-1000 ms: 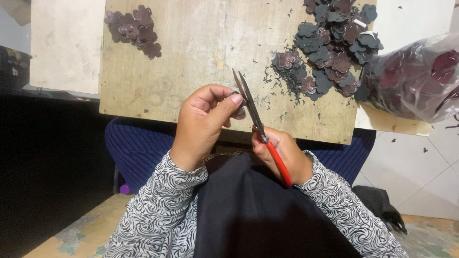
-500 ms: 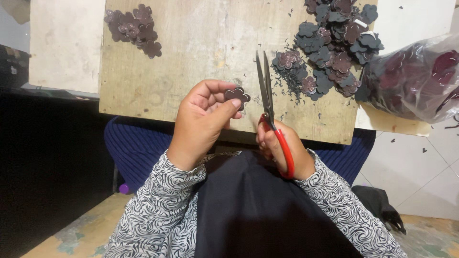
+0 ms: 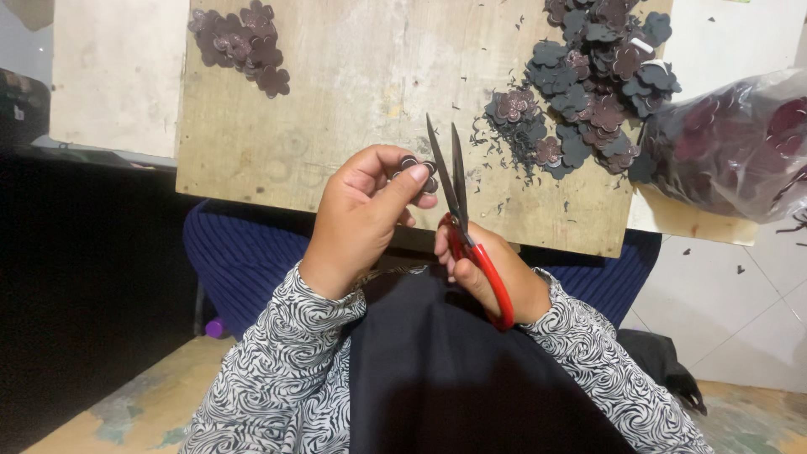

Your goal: The person sits at a workbench and uses red-handled scissors to trim excess material from the edges of small flower-shaped fabric pieces, one at a time, placing each trimmed piece onto a growing pile on the table beside a plastic bag of finished pieces.

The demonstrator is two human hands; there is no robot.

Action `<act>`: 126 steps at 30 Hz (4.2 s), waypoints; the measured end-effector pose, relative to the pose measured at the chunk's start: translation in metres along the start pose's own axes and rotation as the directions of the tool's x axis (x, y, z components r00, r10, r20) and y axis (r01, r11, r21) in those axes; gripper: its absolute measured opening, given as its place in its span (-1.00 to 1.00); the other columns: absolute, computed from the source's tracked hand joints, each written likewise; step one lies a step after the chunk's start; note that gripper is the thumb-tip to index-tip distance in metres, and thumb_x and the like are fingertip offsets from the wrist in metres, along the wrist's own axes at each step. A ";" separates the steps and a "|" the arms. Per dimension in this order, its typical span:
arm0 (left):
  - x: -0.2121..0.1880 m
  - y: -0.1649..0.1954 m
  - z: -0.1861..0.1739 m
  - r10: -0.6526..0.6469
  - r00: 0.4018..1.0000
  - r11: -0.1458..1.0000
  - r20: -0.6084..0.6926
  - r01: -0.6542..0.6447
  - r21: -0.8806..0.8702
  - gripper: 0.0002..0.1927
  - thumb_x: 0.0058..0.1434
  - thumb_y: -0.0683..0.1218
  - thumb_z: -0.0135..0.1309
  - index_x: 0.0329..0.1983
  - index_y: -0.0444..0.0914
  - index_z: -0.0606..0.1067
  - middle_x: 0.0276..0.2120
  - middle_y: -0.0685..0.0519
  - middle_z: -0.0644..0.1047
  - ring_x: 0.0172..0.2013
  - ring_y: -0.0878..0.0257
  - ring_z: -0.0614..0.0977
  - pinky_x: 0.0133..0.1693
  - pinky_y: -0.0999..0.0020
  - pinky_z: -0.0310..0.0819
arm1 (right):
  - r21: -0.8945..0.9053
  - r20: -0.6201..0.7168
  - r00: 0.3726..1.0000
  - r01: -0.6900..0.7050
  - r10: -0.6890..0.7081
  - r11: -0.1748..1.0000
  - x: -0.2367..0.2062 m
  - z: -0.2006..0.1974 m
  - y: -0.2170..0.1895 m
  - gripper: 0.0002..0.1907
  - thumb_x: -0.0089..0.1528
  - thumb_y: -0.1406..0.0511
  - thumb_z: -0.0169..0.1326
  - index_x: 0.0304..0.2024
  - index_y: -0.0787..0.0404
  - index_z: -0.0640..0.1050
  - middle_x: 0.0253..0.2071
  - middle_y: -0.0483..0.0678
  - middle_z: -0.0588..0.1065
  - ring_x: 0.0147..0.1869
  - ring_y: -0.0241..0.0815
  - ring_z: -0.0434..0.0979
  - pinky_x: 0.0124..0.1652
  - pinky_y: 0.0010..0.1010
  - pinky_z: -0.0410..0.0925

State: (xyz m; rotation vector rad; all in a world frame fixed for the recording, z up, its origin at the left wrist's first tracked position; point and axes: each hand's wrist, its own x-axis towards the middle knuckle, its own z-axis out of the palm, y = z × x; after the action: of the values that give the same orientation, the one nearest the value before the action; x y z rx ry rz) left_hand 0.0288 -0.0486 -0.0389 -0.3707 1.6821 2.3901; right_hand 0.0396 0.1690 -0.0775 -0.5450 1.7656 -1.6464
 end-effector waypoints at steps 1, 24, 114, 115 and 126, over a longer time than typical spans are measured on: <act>0.000 0.001 0.001 0.006 1.000 1.000 0.002 -0.006 0.002 -0.82 0.34 -0.15 0.12 -0.04 -0.31 0.51 -0.22 0.12 0.61 -0.27 0.41 0.66 -0.33 0.56 0.50 | 0.006 0.002 1.000 0.001 -0.001 1.000 0.001 0.000 0.001 -0.18 0.24 -0.37 -0.13 -0.04 0.24 0.40 -0.21 -0.14 0.37 -0.19 -0.37 0.38 -0.18 -0.54 0.37; 0.003 -0.003 0.001 0.147 0.985 0.989 0.085 -0.149 0.023 -0.82 0.37 -0.19 0.16 -0.02 -0.36 0.56 -0.26 0.09 0.59 -0.26 0.42 0.56 -0.21 0.53 0.48 | 0.106 0.028 1.000 0.006 -0.008 0.994 0.001 -0.002 0.008 -0.25 0.27 -0.27 0.02 0.03 0.26 0.40 -0.15 -0.11 0.38 -0.17 -0.37 0.37 -0.13 -0.52 0.39; -0.006 0.019 0.000 0.028 0.993 0.998 0.113 -0.034 0.052 -0.61 0.18 -0.33 0.17 0.00 -0.29 0.30 -0.30 0.08 0.57 -0.30 0.47 0.57 -0.24 0.61 0.49 | 0.170 0.062 0.992 -0.116 0.107 0.979 -0.005 -0.009 -0.001 -0.07 0.03 -0.48 0.02 -0.15 0.21 0.41 -0.34 -0.21 0.33 -0.31 -0.42 0.31 -0.30 -0.58 0.29; -0.007 0.019 -0.001 0.037 0.993 0.997 0.116 -0.045 0.069 -0.61 0.20 -0.33 0.16 0.05 -0.27 0.35 -0.29 0.09 0.54 -0.30 0.47 0.55 -0.24 0.60 0.46 | 0.170 0.052 0.995 -0.090 0.082 0.981 -0.005 -0.010 -0.002 -0.08 0.05 -0.48 0.00 -0.15 0.21 0.41 -0.33 -0.21 0.33 -0.30 -0.42 0.30 -0.27 -0.58 0.28; 0.003 -0.001 -0.003 -0.005 0.998 0.998 0.065 0.010 -0.069 -0.87 0.31 -0.24 0.12 -0.17 -0.28 0.40 -0.23 0.02 0.65 -0.27 0.42 0.62 -0.25 0.53 0.53 | 0.235 0.011 1.000 -0.012 0.009 0.972 -0.002 -0.008 0.003 -0.11 0.14 -0.44 -0.02 -0.11 0.24 0.40 -0.29 -0.17 0.34 -0.25 -0.39 0.35 -0.19 -0.54 0.33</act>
State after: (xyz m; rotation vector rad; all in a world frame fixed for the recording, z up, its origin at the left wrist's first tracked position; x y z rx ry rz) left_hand 0.0268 -0.0507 -0.0418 -0.3065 1.5709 2.4326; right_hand 0.0356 0.1762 -0.0806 -0.4324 1.5349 -1.8114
